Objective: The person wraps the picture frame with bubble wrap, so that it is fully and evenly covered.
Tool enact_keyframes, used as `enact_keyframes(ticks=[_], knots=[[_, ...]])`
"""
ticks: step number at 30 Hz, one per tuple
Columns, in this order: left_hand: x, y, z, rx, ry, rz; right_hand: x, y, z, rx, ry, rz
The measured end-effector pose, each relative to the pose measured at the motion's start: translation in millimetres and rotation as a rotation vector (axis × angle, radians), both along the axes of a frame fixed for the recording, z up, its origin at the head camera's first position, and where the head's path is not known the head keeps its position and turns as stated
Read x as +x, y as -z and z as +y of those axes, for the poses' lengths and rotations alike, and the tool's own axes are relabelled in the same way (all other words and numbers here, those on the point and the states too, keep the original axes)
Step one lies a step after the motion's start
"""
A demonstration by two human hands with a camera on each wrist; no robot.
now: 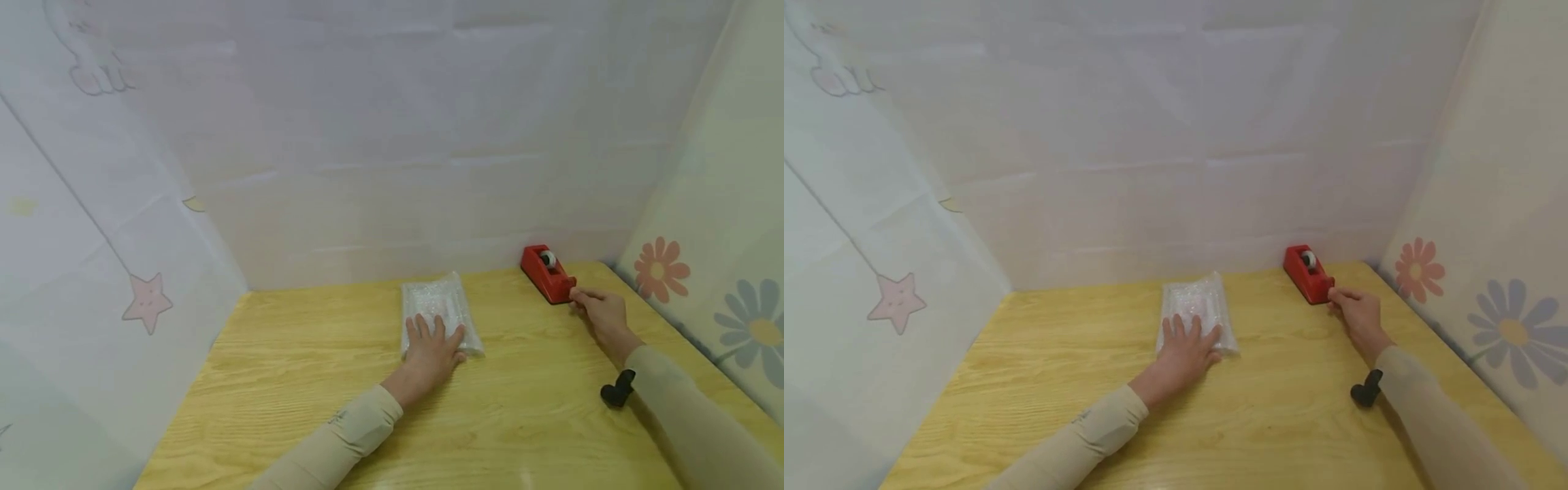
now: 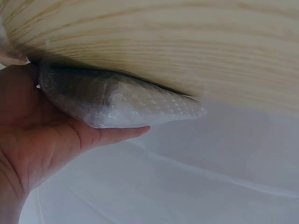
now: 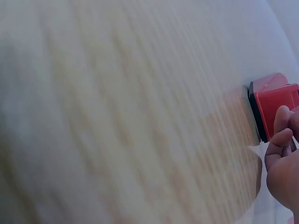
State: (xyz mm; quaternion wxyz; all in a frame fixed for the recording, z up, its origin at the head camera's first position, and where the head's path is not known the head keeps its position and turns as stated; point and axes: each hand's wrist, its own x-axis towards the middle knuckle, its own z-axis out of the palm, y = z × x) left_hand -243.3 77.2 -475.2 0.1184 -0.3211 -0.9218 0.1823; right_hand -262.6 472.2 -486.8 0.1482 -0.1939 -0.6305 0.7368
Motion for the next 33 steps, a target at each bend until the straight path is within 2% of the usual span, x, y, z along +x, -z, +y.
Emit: enact_keyframes(ticks=[5, 8, 14, 20, 24, 25, 30, 32, 33], knots=[[-3.4, -6.4, -2.6, 0.01, 0.001, 0.055, -6.5, -9.8, -4.5, 0.11, 0.03, 0.003], [-4.8, -9.1, -4.8, 0.023, -0.012, 0.04, -9.4, -12.1, -7.8, 0.078, 0.012, 0.045], [-4.4, -9.6, -6.0, 0.065, 0.0, -0.024, -8.2, -15.0, -10.4, 0.045, 0.036, 0.053], [-4.8, -7.7, -5.6, 0.073, 0.0, -0.025, -7.4, -21.0, -12.8, 0.052, 0.031, 0.01], [-4.7, -8.3, -5.8, 0.088, 0.01, -0.038, -5.0, -23.1, -15.5, -0.007, 0.034, -0.005], [-4.1, -8.1, -6.2, 0.091, 0.012, -0.043, -4.0, -22.5, -16.4, -0.02, 0.033, -0.005], [-1.2, -1.9, -6.0, 0.09, 0.009, -0.074, 4.2, 2.2, -9.8, 0.081, 0.057, -0.068], [-1.4, -1.7, -6.2, 0.087, 0.006, -0.072, 7.8, 8.8, -6.5, 0.114, 0.049, -0.063], [-1.6, -2.1, -6.7, 0.088, 0.005, -0.072, 10.3, 9.0, -7.1, 0.087, 0.034, -0.032]])
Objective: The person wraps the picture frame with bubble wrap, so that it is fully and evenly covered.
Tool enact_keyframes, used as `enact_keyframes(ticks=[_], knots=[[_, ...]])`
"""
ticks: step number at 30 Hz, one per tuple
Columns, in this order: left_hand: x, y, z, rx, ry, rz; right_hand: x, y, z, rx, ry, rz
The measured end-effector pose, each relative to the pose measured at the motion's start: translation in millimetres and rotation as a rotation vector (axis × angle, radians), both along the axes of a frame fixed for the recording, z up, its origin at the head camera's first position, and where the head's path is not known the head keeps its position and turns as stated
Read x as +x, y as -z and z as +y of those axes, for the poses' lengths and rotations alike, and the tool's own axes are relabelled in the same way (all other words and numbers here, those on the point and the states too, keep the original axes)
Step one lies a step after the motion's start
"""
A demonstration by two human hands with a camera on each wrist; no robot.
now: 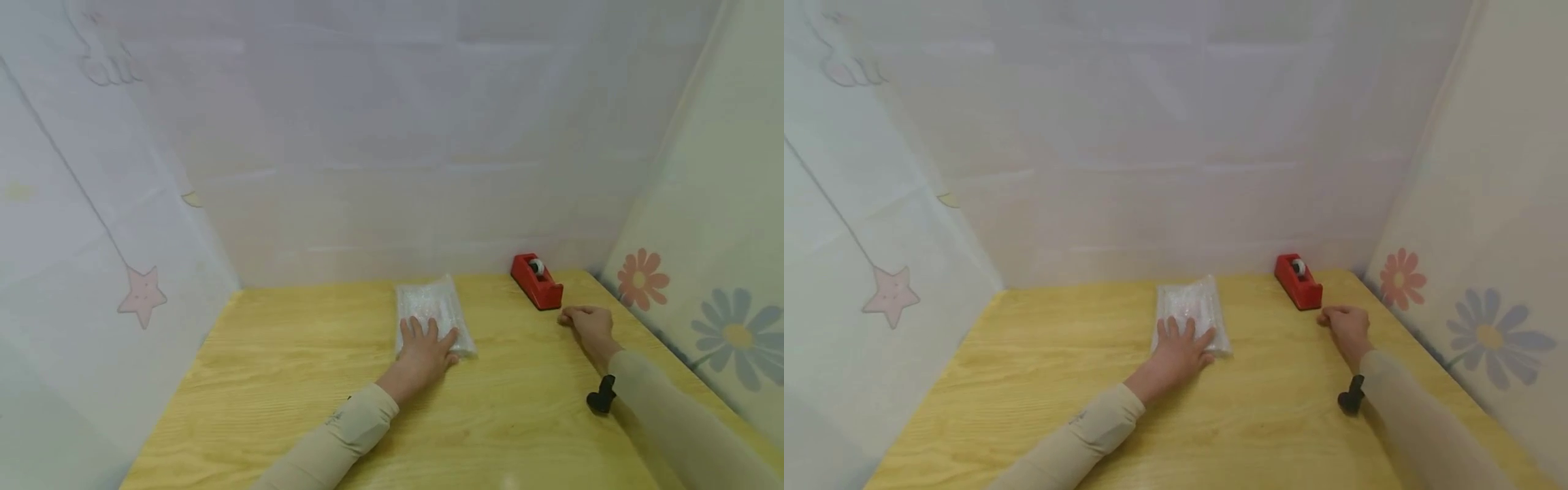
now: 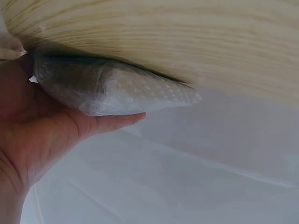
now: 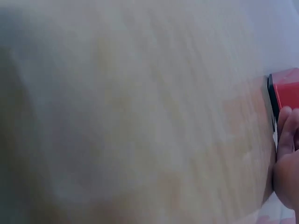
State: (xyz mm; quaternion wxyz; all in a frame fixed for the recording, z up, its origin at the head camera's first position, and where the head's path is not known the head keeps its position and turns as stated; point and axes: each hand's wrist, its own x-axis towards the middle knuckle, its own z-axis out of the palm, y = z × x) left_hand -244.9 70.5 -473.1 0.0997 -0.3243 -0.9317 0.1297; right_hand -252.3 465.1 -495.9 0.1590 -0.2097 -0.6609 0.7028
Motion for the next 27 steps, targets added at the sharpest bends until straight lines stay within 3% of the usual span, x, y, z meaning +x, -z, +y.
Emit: enact_keyframes(ticks=[2, 6, 12, 14, 21, 27], knots=[[1.0, 2.0, -0.4, -0.003, 0.001, -0.005, 5.8, 3.6, 0.4, -0.02, -0.043, 0.019], [0.6, 3.5, -2.5, -0.005, 0.006, 0.009, 15.5, 1.6, -1.8, 0.077, -0.151, 0.008], [0.2, 0.9, -0.7, 0.007, 0.027, -0.005, 28.6, -23.7, -8.4, 0.509, -0.304, -0.009], [-0.2, 0.0, -1.0, 0.009, 0.029, -0.012, 26.6, -37.0, -14.4, 0.649, -0.373, -0.006], [2.7, -2.2, 2.4, -0.046, -0.009, -0.012, 1.4, -77.2, -55.1, 0.878, -0.578, 0.051], [14.7, -12.4, 21.5, -0.164, -0.063, -0.023, -34.1, -94.2, -105.4, 0.937, -0.77, 0.136]])
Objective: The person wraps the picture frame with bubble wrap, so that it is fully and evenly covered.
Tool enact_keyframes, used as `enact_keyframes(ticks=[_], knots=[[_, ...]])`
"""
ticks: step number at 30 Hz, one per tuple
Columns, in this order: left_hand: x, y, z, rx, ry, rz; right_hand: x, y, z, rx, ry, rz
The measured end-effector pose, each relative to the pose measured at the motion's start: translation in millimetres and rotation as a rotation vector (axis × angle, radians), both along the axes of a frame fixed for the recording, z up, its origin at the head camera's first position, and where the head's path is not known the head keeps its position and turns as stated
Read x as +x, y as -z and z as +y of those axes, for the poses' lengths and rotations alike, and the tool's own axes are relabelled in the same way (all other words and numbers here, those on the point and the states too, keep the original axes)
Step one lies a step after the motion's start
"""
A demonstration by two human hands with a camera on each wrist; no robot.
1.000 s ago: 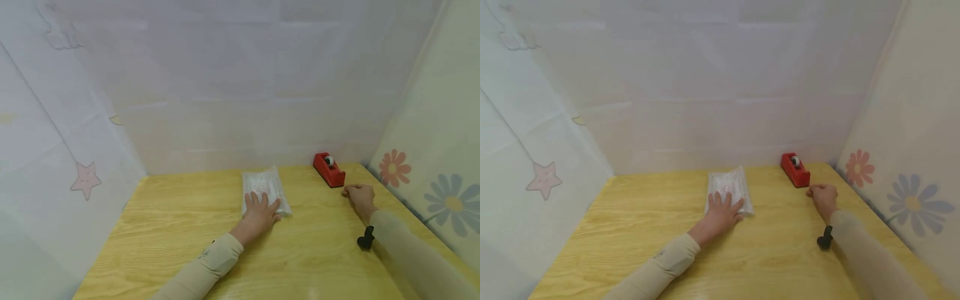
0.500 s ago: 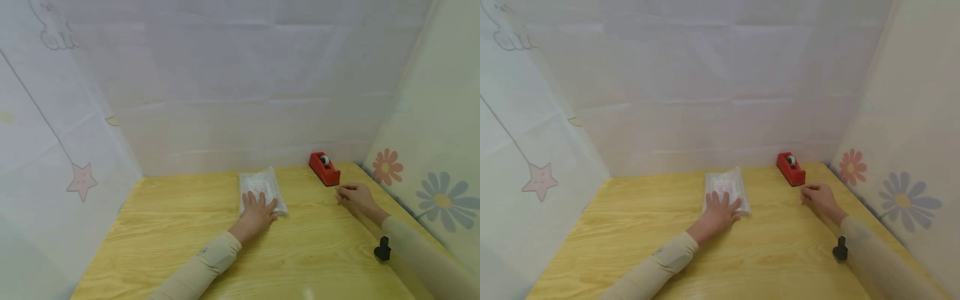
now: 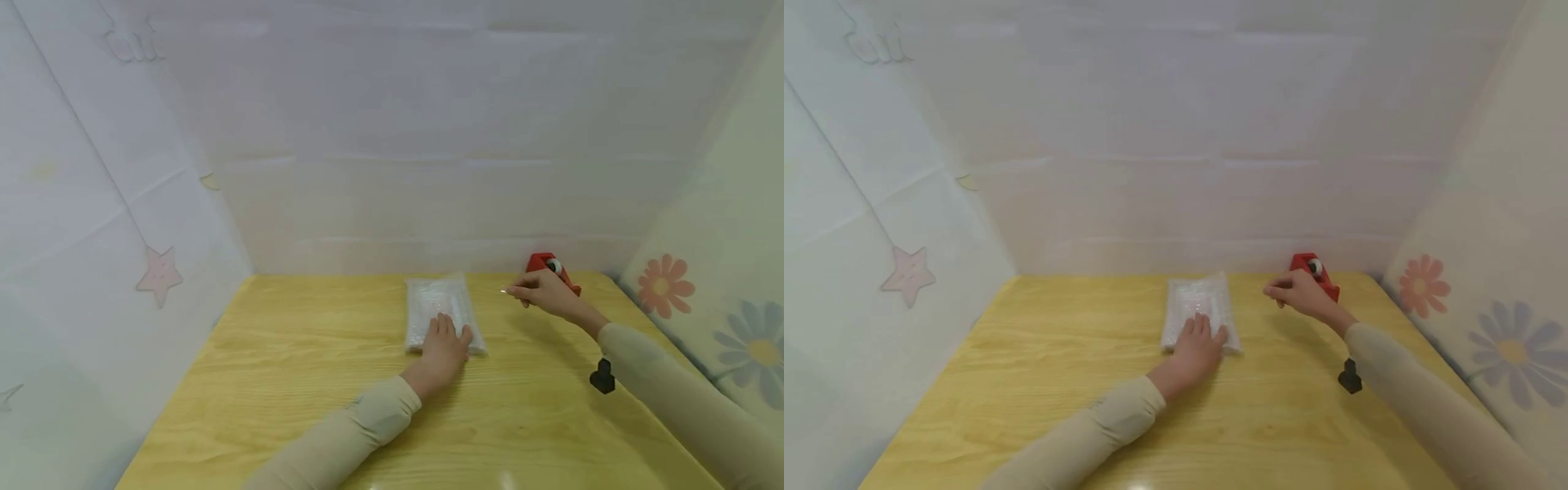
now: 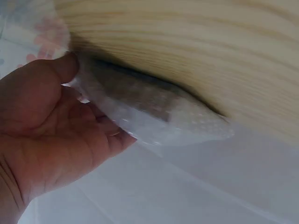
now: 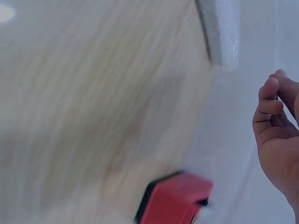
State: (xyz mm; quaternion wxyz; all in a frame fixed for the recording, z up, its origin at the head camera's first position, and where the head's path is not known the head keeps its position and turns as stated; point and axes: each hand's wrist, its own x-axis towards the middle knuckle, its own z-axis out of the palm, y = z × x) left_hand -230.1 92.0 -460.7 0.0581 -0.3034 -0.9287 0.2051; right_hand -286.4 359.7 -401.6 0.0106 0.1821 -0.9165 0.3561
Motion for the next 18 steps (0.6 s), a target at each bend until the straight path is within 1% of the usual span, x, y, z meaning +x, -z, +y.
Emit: enact_keyframes(ticks=[3, 5, 7, 10, 12, 18], knots=[[5.0, -1.9, 10.6, -0.033, -0.047, -0.044, -19.4, 2.1, -28.2, -0.01, -0.065, -0.026], [10.2, -3.1, 19.9, -0.03, -0.078, -0.075, -27.1, 4.5, -44.0, 0.01, -0.104, -0.04], [13.6, -4.2, 26.5, -0.023, -0.107, -0.096, -35.6, 6.9, -60.6, 0.027, -0.162, -0.057], [16.2, -5.2, 31.4, -0.022, -0.136, -0.1, -48.6, 11.7, -85.1, 0.058, -0.263, -0.066], [17.3, -5.0, 33.0, -0.019, -0.15, -0.094, -55.9, 15.5, -98.3, 0.059, -0.311, -0.084], [17.0, -2.3, 34.6, 0.016, -0.195, -0.082, -72.9, 31.1, -122.4, 0.076, -0.383, -0.116]])
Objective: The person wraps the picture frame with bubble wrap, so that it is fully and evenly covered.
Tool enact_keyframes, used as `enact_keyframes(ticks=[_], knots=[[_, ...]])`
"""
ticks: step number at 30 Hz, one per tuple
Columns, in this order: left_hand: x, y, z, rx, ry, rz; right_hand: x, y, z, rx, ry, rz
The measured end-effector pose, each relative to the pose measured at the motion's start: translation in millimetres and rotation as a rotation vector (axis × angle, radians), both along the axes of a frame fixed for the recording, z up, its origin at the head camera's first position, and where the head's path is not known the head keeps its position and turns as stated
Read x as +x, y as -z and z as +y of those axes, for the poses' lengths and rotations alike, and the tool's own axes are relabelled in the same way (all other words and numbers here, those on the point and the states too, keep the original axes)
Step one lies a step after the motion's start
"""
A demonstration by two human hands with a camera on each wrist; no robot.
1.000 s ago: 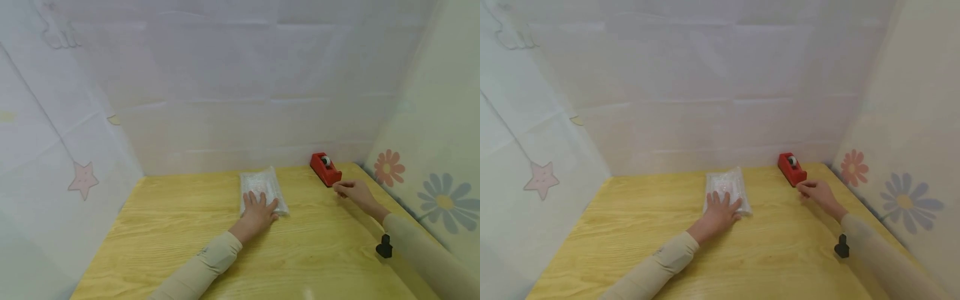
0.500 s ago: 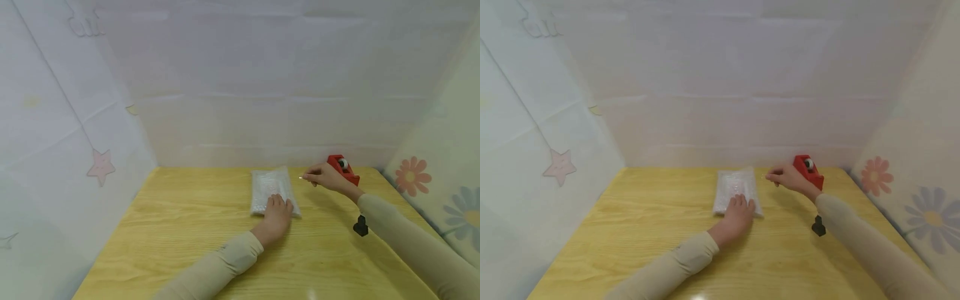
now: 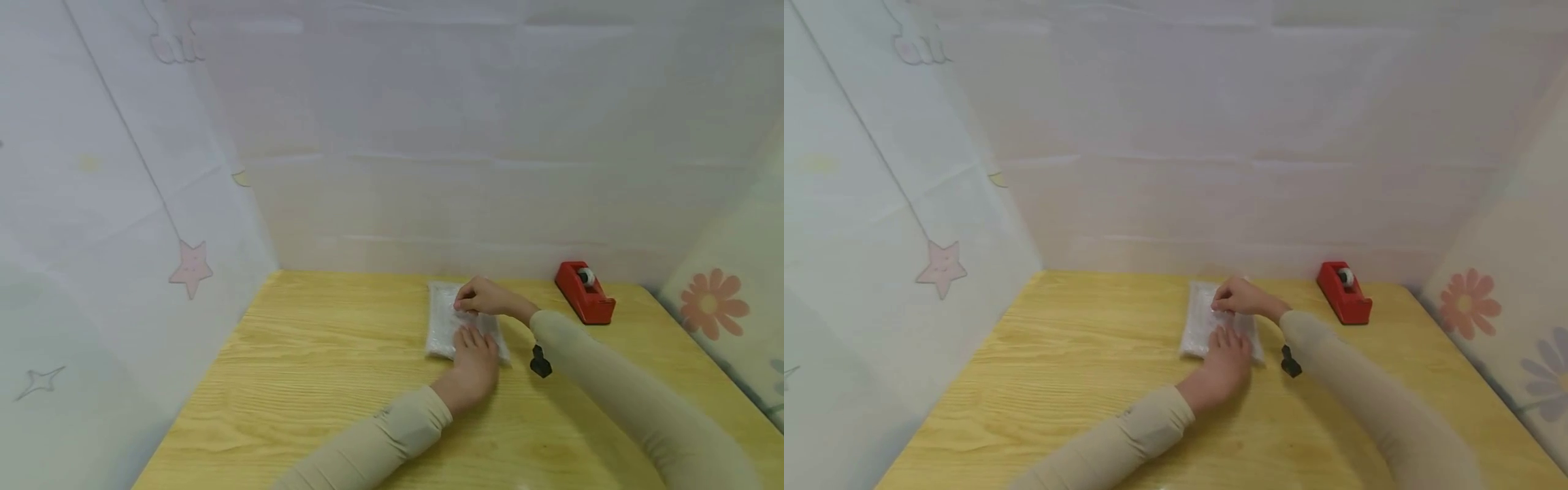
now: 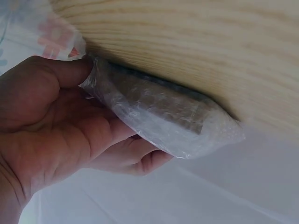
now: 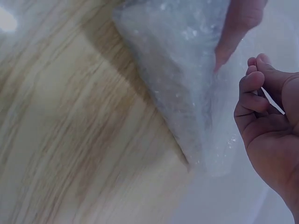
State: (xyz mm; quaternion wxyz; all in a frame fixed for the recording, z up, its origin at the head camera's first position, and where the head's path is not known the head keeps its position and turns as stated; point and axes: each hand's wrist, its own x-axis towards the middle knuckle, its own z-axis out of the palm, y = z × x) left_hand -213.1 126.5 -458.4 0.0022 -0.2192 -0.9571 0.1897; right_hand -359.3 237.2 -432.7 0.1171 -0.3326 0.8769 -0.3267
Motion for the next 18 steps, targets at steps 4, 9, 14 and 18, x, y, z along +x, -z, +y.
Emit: enact_keyframes(ticks=[4, 9, 14, 18], knots=[[0.4, 0.9, 3.1, -0.009, -0.011, 0.0, -1.9, 5.0, -3.5, 0.011, -0.011, -0.003], [0.8, -0.5, 5.6, 0.009, -0.017, 0.008, -3.9, 13.8, -3.6, 0.017, 0.008, 0.018], [1.8, -4.5, 5.8, 0.016, -0.043, -0.011, -4.9, 19.8, -8.1, 0.055, 0.041, 0.034], [0.0, -4.0, 7.2, -0.002, -0.045, -0.026, -4.4, 18.0, -14.3, 0.101, 0.123, 0.019]])
